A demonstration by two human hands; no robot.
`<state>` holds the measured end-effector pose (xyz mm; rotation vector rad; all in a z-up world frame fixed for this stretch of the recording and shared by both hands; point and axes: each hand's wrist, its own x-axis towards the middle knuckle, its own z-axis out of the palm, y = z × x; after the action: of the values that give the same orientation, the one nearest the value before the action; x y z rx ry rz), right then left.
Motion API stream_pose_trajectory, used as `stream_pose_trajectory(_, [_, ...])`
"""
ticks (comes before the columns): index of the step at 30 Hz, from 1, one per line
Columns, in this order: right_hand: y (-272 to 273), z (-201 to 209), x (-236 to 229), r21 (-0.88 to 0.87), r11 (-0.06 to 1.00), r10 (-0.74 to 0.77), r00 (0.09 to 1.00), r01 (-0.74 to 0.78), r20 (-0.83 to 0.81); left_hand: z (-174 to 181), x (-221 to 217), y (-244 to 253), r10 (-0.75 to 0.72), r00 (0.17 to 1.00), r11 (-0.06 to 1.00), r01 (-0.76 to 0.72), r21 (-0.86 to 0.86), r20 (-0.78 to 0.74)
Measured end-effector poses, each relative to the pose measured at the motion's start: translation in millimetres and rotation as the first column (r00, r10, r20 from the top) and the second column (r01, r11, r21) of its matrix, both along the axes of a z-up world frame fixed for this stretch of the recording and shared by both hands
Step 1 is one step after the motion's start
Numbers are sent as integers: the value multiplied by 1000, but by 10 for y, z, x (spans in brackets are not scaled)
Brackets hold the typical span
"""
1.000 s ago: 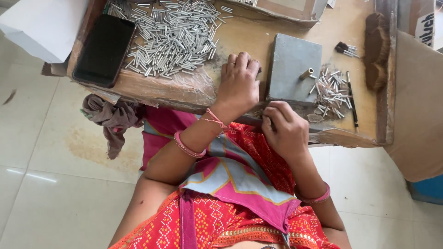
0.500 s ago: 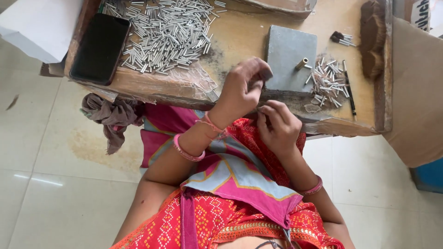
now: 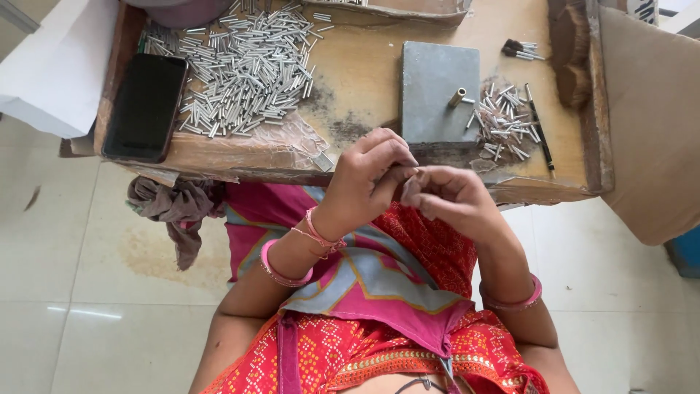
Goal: The person sits at a low workbench and picks small metal cylindrical parts one at a time from a large pile, works on each piece with both hands, and sets it down near a stone slab, repeating this handling throughout the episode.
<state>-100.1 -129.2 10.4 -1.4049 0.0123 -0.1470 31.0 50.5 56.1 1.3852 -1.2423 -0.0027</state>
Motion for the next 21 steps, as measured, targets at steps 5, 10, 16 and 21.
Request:
stream_pose_trajectory(5, [383, 337, -37, -423, 858, -205, 950, 290, 235, -237, -50, -84, -6, 926, 999, 26, 48, -378])
stream_pose_trajectory(10, [421, 330, -132, -537, 567, -266, 756, 625, 598, -439, -141, -89, -349, 464, 915, 355, -189, -814])
stream_pose_trajectory(16, [247, 183, 18, -555, 608, -255, 801, 568, 541, -218, 106, 0, 106, 994, 965, -109, 239, 25])
stream_pose_trajectory(21, [24, -85, 100, -404, 780, -267, 838, 478, 475, -314, 1017, 24, 551, 722, 664, -683, 304, 418])
